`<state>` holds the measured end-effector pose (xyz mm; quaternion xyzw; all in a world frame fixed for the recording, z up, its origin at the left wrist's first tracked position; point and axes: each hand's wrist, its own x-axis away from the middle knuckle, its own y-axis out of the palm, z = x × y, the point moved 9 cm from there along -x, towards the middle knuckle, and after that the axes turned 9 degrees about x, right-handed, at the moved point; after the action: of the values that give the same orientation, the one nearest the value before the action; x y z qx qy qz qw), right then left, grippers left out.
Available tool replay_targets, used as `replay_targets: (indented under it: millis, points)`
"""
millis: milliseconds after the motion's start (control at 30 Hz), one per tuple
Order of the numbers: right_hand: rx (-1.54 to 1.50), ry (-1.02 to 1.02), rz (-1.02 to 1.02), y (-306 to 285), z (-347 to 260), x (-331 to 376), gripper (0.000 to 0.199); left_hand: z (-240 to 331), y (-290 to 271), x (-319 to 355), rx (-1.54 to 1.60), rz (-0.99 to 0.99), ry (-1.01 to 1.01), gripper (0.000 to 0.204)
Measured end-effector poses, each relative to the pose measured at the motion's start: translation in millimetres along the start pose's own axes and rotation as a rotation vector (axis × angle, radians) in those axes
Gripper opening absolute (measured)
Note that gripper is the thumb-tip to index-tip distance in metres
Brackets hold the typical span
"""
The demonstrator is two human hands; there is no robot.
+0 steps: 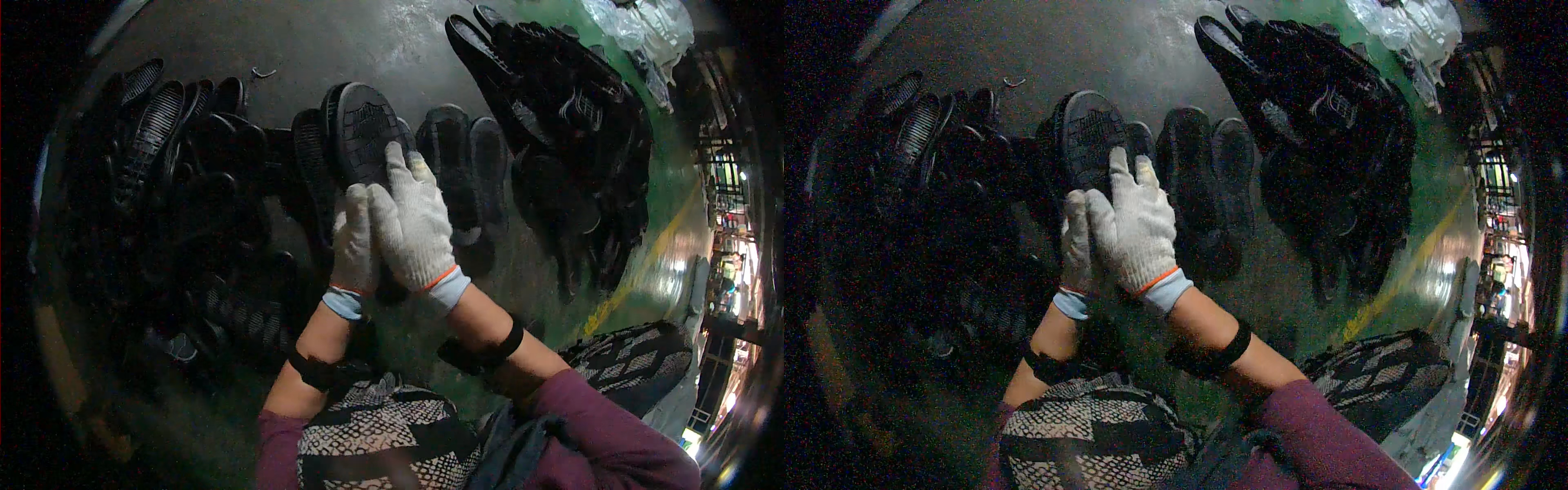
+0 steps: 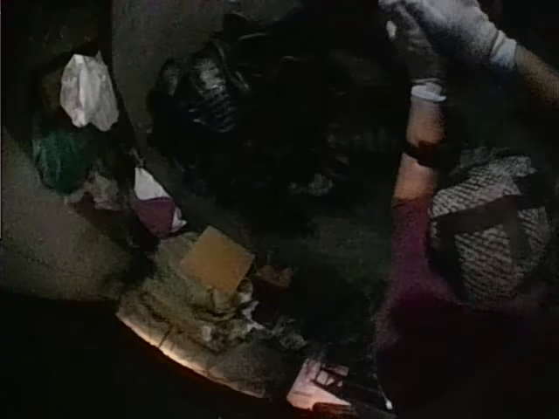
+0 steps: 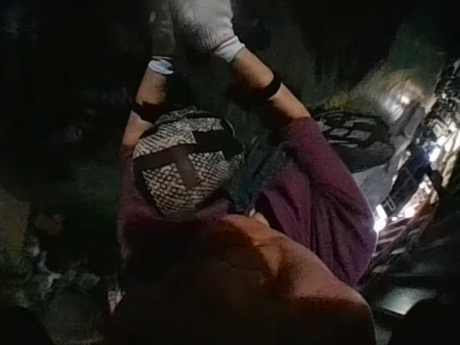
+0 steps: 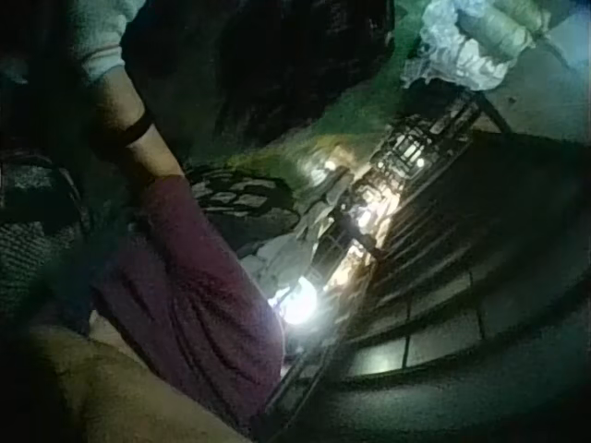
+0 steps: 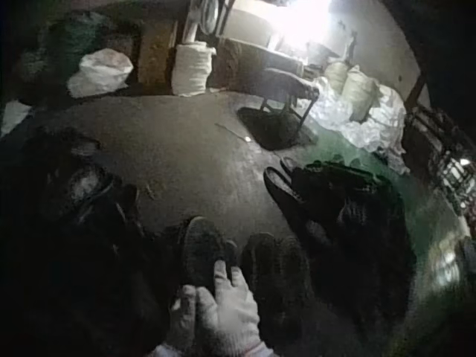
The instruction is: Sorting and organizing manufactured shoe soles from large piles on the floor into pairs or structured stacks.
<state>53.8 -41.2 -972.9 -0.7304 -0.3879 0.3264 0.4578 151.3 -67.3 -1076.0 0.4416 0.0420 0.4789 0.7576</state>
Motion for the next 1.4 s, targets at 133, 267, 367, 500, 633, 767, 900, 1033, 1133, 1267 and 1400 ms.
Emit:
replay_targets:
  millis: [133,267,367,500,633,767,900,1033,1133,1267,1400]
  points:
    - [-0.285,-0.07,-0.071,-16.3,1.2,1.4,0.061,25.7,-16.2,1.3,-0.684,-0.003,0.41,0.042]
    - [-0.2,-0.062,-0.163,-38.6,48.7,-4.3,0.083,44.3,11.6,-23.9,-0.522,-0.118,0.105,0.047]
    - [0.145,-0.386,0.258,-96.6,31.9,-12.6,0.082,86.1,79.0,-30.9,-1.408,-0.529,0.544,0.04]
    - [0.272,-0.513,0.18,-44.4,26.1,-1.9,0.061,55.0,133.9,-46.3,-1.722,-1.073,0.736,0.044]
    - [-0.113,-0.199,0.038,-9.1,105.7,-13.1,0.058,13.9,179.1,-57.2,-2.033,-1.105,0.902,0.046]
    - [-0.842,0.105,0.006,-6.9,220.0,-37.6,0.073,83.0,201.2,-74.5,-1.629,-0.534,1.162,0.042]
    - [-1.351,0.607,-0.129,12.5,306.1,-46.2,0.069,103.2,151.6,-87.3,-1.699,-0.225,1.063,0.043]
    - [-1.299,0.503,-0.206,52.4,310.9,-76.0,0.071,118.3,62.7,-86.5,-1.822,-0.018,1.015,0.042]
    - [-0.884,0.509,-0.266,91.6,339.9,-67.5,0.075,136.6,11.5,-84.0,-1.928,0.063,1.002,0.04]
    - [-0.67,0.394,-0.062,79.9,377.5,-61.6,0.073,217.9,-43.3,-110.0,-2.017,0.449,1.058,0.034]
    - [-0.023,0.218,-0.189,78.1,354.0,-70.3,0.076,330.7,-130.2,-118.7,-2.115,0.982,0.805,0.037]
